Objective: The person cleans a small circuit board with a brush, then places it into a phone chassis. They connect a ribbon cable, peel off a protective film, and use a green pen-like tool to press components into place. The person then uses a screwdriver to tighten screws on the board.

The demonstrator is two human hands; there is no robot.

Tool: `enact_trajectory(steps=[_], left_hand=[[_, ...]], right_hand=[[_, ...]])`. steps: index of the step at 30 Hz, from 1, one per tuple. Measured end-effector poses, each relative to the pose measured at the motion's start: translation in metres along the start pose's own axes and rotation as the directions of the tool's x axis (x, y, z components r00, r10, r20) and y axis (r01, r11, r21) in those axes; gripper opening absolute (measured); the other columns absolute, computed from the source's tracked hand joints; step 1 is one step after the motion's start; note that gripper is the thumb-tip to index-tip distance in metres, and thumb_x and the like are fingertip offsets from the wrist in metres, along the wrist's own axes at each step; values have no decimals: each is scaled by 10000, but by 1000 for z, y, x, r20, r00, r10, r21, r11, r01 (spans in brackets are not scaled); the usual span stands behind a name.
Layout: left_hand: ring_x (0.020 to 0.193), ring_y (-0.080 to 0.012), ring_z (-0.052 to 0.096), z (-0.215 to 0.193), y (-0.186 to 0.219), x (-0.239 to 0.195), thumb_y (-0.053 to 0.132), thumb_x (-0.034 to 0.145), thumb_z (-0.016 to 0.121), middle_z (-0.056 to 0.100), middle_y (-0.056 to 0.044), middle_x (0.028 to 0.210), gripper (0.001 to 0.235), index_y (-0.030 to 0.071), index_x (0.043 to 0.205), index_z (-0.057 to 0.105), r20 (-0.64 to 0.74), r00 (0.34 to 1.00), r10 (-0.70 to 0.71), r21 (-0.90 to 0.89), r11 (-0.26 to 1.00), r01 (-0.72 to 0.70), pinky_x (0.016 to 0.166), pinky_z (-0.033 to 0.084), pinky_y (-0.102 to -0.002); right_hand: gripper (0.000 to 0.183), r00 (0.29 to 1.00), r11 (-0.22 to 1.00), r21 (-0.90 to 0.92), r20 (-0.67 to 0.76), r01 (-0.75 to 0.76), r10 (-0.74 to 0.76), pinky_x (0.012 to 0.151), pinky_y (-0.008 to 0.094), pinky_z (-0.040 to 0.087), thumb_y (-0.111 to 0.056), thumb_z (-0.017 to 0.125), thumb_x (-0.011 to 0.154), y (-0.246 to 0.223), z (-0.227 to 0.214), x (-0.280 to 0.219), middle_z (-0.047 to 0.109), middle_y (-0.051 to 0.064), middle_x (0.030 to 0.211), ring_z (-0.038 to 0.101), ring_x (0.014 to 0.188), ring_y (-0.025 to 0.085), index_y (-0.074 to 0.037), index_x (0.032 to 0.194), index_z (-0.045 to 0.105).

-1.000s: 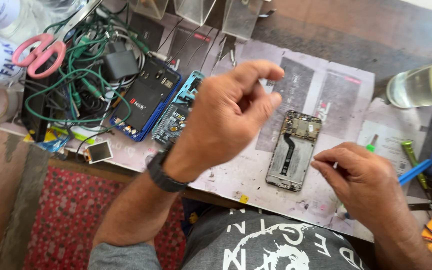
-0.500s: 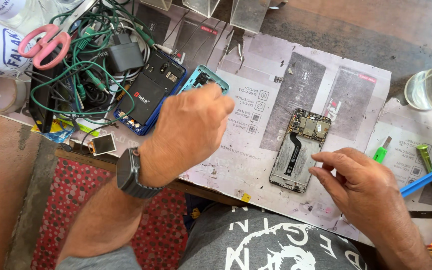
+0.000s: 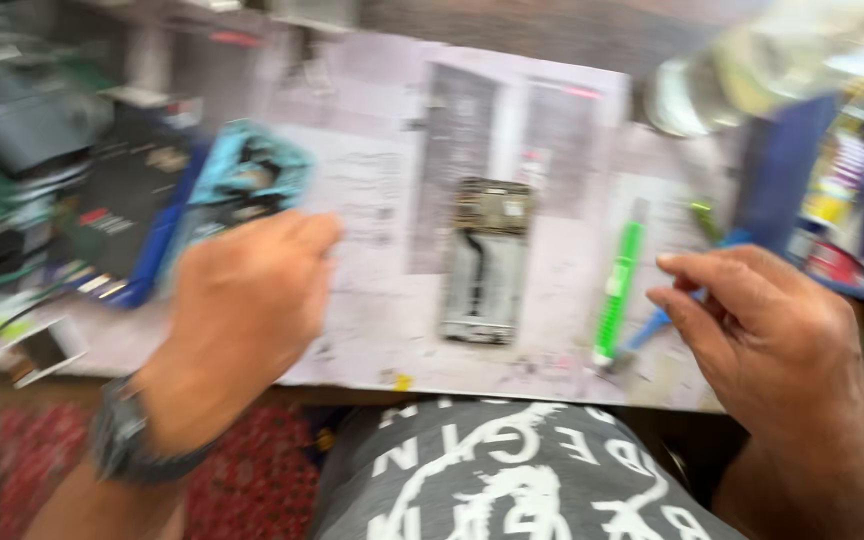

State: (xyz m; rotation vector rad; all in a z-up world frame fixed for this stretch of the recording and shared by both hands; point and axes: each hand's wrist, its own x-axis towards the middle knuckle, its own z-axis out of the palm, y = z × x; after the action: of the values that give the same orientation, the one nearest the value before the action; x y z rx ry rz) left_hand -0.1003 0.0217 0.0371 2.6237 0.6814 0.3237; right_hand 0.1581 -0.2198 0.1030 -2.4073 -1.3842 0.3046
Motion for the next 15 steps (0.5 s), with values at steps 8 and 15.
enact_trajectory(steps=[8, 15], left_hand=[[785, -304, 687, -7, 20, 16, 132, 852, 742, 719, -93, 898, 189, 82, 1030, 703, -6, 1000, 7, 26, 1000, -7, 644, 524, -415], [683, -283, 678, -5, 31, 26, 170, 846, 787, 729, -75, 821, 164, 69, 968, 745, -5, 1000, 12, 34, 999, -12, 577, 507, -382]], right_hand=[[228, 995, 1000, -26, -102, 1, -4, 701, 328, 562, -75, 791, 882, 29, -17, -7, 732, 121, 997, 719, 805, 234, -24, 1096, 730], [226, 994, 994, -107, -106, -37, 26, 734, 369, 565, -95, 793, 876, 44, -22, -16, 734, 131, 1001, 721, 856, 290, -37, 1086, 734]])
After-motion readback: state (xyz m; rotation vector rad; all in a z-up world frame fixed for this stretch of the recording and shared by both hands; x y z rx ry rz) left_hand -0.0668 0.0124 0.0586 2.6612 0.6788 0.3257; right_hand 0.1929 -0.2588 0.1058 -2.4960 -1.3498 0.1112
